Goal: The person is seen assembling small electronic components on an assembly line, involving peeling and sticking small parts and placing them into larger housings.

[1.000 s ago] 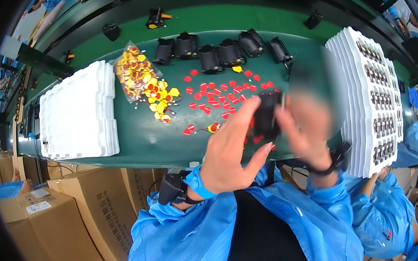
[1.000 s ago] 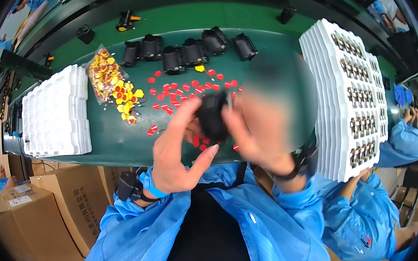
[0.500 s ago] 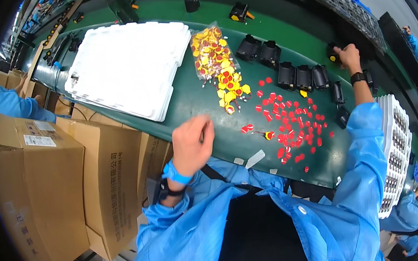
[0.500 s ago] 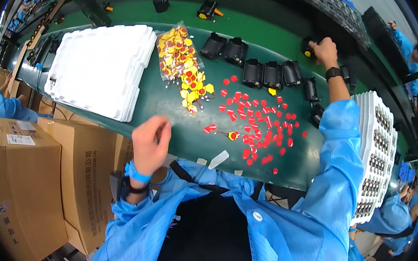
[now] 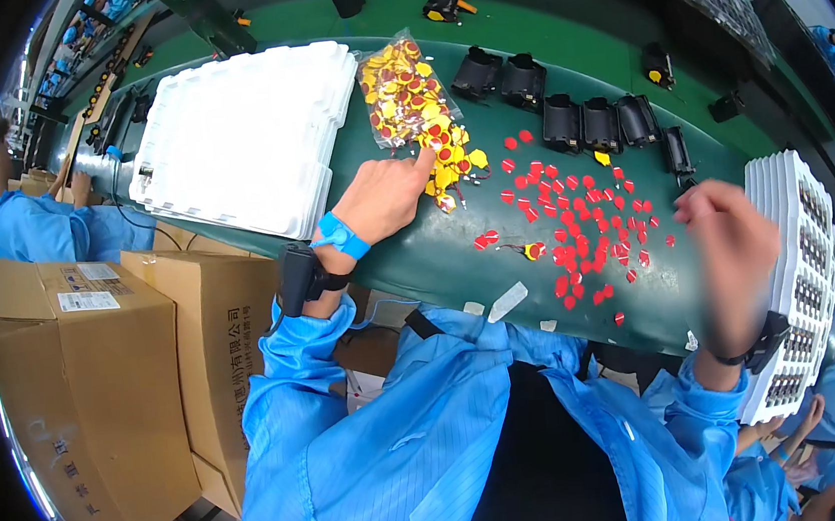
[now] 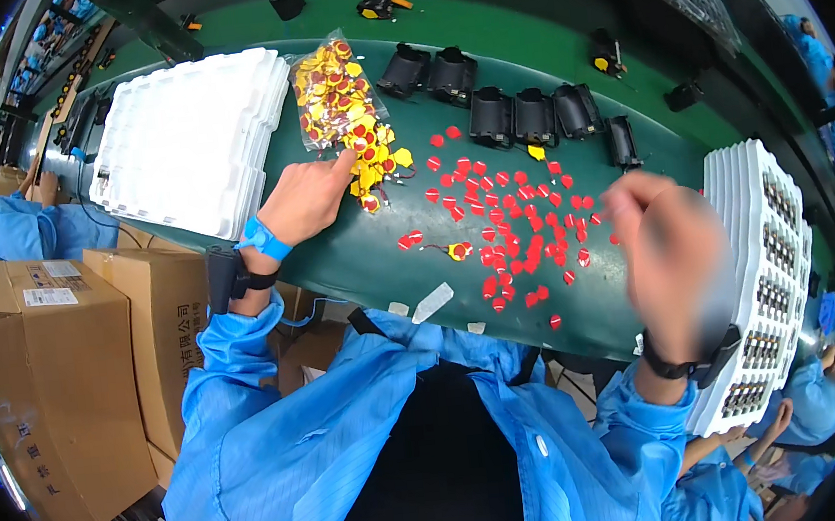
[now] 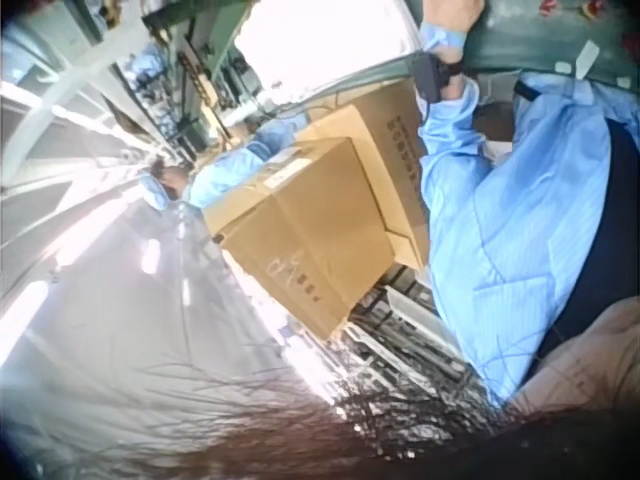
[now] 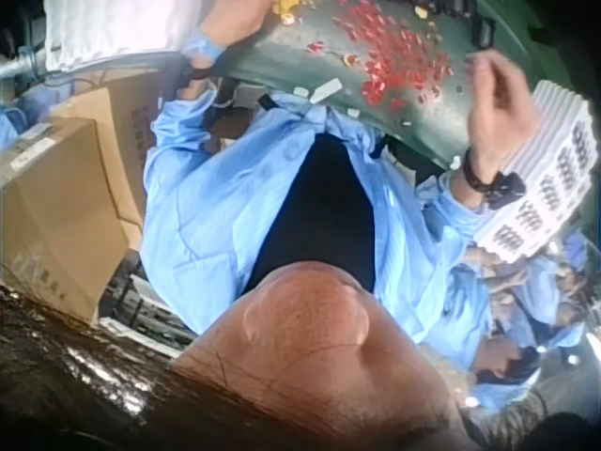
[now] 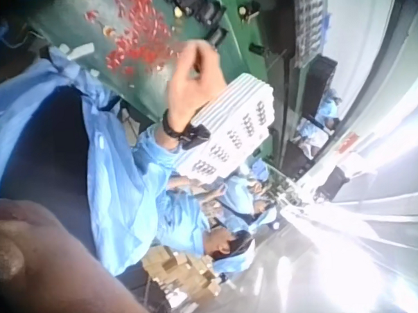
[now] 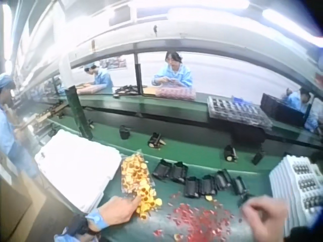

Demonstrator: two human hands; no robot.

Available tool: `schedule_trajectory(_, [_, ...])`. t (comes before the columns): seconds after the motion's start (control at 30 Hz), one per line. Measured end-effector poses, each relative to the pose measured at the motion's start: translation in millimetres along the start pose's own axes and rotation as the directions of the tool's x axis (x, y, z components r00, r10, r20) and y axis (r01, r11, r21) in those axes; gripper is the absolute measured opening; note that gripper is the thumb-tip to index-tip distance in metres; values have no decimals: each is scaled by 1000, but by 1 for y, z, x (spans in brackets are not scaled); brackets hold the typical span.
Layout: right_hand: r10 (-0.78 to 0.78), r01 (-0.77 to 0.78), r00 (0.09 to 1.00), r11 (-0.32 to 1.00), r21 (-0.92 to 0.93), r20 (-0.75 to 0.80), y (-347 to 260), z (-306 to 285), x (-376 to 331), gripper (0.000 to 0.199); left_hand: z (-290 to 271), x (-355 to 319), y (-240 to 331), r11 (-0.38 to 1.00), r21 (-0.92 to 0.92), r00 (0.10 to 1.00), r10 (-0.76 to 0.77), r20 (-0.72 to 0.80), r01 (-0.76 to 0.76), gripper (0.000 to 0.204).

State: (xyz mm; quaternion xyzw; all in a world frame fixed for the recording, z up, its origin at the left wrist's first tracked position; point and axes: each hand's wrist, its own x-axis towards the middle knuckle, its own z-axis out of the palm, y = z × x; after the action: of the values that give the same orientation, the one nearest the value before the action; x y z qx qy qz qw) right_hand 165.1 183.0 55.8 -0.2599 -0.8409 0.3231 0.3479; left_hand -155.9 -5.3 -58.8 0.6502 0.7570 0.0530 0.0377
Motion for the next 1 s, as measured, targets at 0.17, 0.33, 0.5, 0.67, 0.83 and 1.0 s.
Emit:
schedule_trajectory(0.17, [-96, 96, 992, 995, 2, 81, -14, 15, -32, 8, -3, -11, -3, 988, 146, 998, 52, 23, -55, 16])
schedule_trajectory(0.33, [-75, 73, 997, 993, 90, 24, -11, 33, -57, 9, -28, -37, 3, 831, -500, 949, -311, -55, 243, 6])
schedule_trajectory(0.5, [-113, 71, 986, 950, 303, 123, -21, 88, -50, 21, -28, -38, 96, -83, -993, 953, -298, -54, -83, 15])
schedule_trajectory(0.67, [-232, 212, 970, 955, 209, 74, -18, 107, -54, 26, -40, -29, 151, 236, -967, 958, -238, -158, -100, 16])
schedule_trajectory(0.83, [-394, 400, 915, 913, -73, 81, -13, 84, -59, 26, -45, -26, 157, 520, -837, 930, -197, -309, -169, 16])
schedule_trajectory(1.0, [-384, 384, 921, 923, 18, 66, -6, 71, -66, 21, -38, -18, 158, 10, -998, 994, -94, 55, 56, 20])
